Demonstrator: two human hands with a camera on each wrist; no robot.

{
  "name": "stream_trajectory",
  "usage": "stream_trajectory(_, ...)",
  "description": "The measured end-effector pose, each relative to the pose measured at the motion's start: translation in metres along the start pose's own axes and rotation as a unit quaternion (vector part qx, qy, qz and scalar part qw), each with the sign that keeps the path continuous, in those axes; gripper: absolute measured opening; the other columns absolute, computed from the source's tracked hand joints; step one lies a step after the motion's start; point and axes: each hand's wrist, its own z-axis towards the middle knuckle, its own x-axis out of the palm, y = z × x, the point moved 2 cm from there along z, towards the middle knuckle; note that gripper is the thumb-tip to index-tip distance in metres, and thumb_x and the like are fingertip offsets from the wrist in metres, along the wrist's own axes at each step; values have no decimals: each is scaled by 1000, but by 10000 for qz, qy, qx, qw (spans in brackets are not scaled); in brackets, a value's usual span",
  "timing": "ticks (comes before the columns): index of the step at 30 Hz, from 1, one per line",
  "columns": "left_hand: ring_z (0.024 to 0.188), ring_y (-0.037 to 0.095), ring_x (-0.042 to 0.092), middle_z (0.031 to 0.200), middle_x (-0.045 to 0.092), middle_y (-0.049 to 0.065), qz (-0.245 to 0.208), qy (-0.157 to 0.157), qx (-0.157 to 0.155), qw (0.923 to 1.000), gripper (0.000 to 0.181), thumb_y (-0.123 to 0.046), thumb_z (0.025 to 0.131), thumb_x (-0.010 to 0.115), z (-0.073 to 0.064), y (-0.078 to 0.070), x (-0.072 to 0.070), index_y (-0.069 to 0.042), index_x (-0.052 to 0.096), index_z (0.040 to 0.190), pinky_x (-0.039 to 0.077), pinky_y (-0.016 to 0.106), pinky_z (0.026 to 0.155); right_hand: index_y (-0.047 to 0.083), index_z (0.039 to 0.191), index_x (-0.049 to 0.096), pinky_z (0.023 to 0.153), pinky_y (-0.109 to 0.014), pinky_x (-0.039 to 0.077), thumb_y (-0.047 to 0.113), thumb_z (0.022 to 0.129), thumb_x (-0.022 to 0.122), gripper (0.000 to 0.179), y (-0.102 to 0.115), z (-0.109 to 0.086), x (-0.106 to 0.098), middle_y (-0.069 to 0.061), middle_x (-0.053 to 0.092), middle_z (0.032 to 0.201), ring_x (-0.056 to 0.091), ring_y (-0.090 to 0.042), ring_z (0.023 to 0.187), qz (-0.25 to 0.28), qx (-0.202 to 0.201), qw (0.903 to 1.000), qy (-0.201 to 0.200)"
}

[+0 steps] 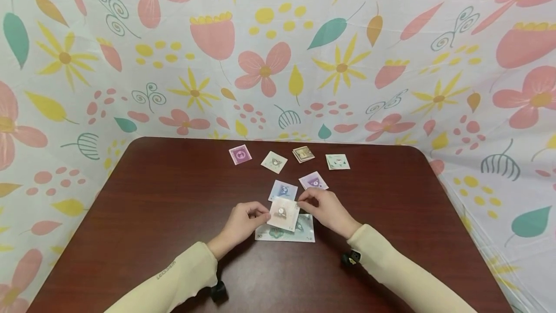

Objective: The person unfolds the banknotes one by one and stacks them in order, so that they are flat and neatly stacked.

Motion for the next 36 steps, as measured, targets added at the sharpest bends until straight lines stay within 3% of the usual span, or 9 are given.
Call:
stream_trajectory(7, 63, 4, 56, 72, 72, 0, -208, -269, -324, 9989, 5, -7, 91, 77, -2, 2, 0, -7, 78, 87, 42, 21, 58, 11, 107, 79, 90, -43, 56, 12, 93, 79, 14, 2, -1, 2, 0, 76, 104, 70, -19, 100, -345, -496, 9974, -396)
stream_trajectory(14, 66, 7, 61, 74, 74, 4, -267, -403, -448, 9978, 5, -7, 92, 76, -2, 1, 1, -6, 77, 87, 43, 22, 60, 14, 108, 79, 84, -38, 57, 13, 92, 80, 16, 4, -4, 4, 1, 74, 104, 69, -16, 95, -622, -688, 9943, -521)
stream_trajectory(20, 70, 15, 70, 75, 76, 4, -393, -379, -513, 9972, 5, -9, 92, 77, -3, 0, 2, -7, 77, 88, 46, 21, 62, 15, 101, 74, 75, -31, 54, 11, 93, 79, 10, 7, -1, 6, 6, 73, 95, 61, -10, 82, -192, -447, 9975, -521)
stream_trajectory(25, 74, 18, 73, 77, 77, 3, -485, -248, -564, 9969, 4, -11, 93, 78, -4, -2, 3, -8, 78, 89, 48, 21, 63, 15, 96, 70, 73, -27, 54, 8, 93, 79, 12, 8, 1, 6, 8, 72, 86, 65, -7, 79, 213, -303, 9981, -495)
stream_trajectory(36, 62, 8, 60, 79, 77, 2, -418, -11, -536, 9977, 7, -14, 94, 78, -10, 0, 5, -8, 78, 91, 44, 21, 51, 12, 100, 75, 66, -26, 53, 7, 95, 75, 7, 10, -6, 3, 5, 71, 83, 63, -6, 70, 875, -216, 9952, -381)
